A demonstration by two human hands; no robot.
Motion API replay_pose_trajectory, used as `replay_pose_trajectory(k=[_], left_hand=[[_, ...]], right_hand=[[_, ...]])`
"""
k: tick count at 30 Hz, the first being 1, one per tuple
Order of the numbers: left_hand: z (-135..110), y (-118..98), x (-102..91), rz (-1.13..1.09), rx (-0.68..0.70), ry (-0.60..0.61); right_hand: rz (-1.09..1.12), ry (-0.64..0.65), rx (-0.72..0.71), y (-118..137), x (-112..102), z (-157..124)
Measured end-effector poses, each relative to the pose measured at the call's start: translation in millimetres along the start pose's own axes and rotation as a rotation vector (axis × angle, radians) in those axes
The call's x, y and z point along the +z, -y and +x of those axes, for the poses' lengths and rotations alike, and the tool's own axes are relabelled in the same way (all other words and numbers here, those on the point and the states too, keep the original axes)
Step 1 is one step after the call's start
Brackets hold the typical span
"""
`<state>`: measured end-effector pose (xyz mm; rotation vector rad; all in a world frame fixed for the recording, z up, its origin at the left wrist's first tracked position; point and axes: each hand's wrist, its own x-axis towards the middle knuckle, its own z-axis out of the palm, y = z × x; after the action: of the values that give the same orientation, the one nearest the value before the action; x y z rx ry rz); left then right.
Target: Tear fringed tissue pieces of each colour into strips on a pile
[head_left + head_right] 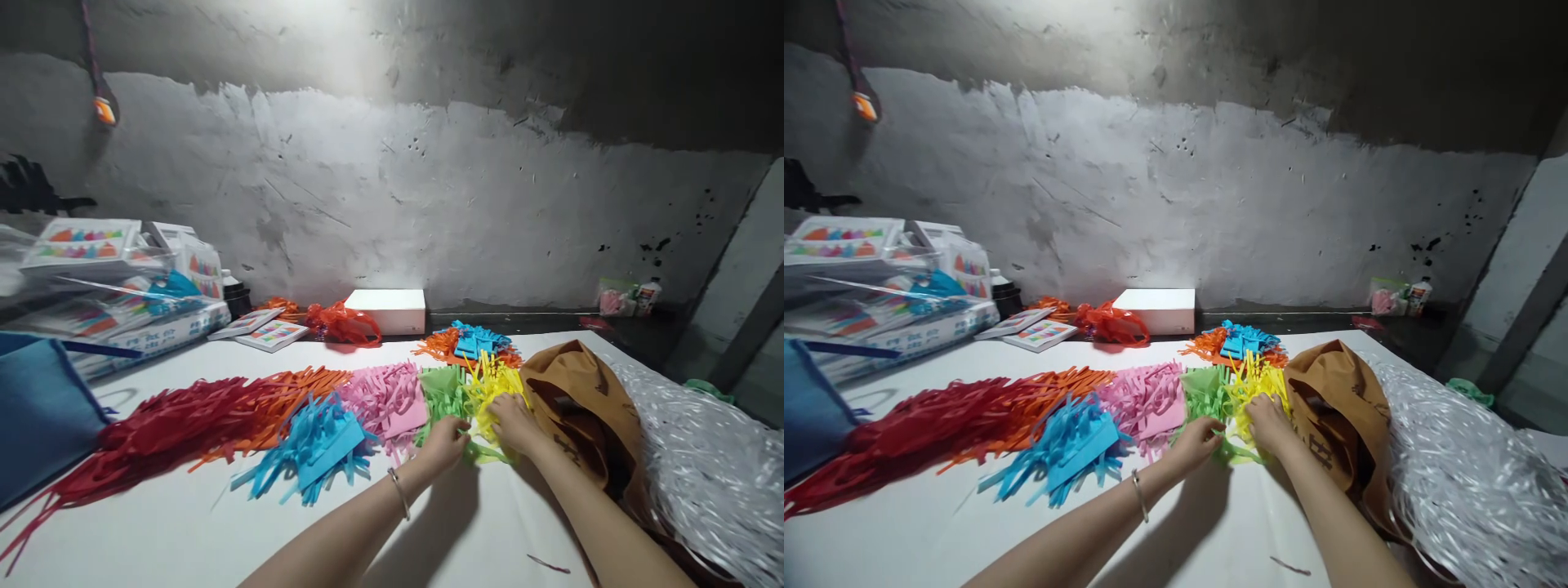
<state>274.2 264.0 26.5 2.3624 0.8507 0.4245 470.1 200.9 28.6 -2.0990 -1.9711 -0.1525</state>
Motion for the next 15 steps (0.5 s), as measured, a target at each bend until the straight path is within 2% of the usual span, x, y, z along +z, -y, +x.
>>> replay_pose_trajectory(k=[4, 7, 9, 12, 15], left_hand=[[8.4, -4.8, 25.4, -0.010, 0.022, -0.072], [10.0, -9.9, 44.7, 0.009, 0.090, -0.040], [9.9, -12.1, 55.8, 0.040, 0.118, 0.005], [7.3, -11.4, 66.4, 0.091, 0.130, 0.042], [1.9, -7.7, 68.6, 0.128, 0.136, 0.041]], right_hand=[[-0.100, 0.002, -0.085, 12.5, -10.9, -27.5], [-0.096, 0.032, -0.150, 20.3, -15.4, -59.7], [-0.065, 0.047, -0.149, 21.2, -15.9, -70.9], [-0.022, -0.005, -0.032, 12.9, -13.0, -60.8], [0.005, -0.038, 0.071, -0.2, -3.8, -28.1]])
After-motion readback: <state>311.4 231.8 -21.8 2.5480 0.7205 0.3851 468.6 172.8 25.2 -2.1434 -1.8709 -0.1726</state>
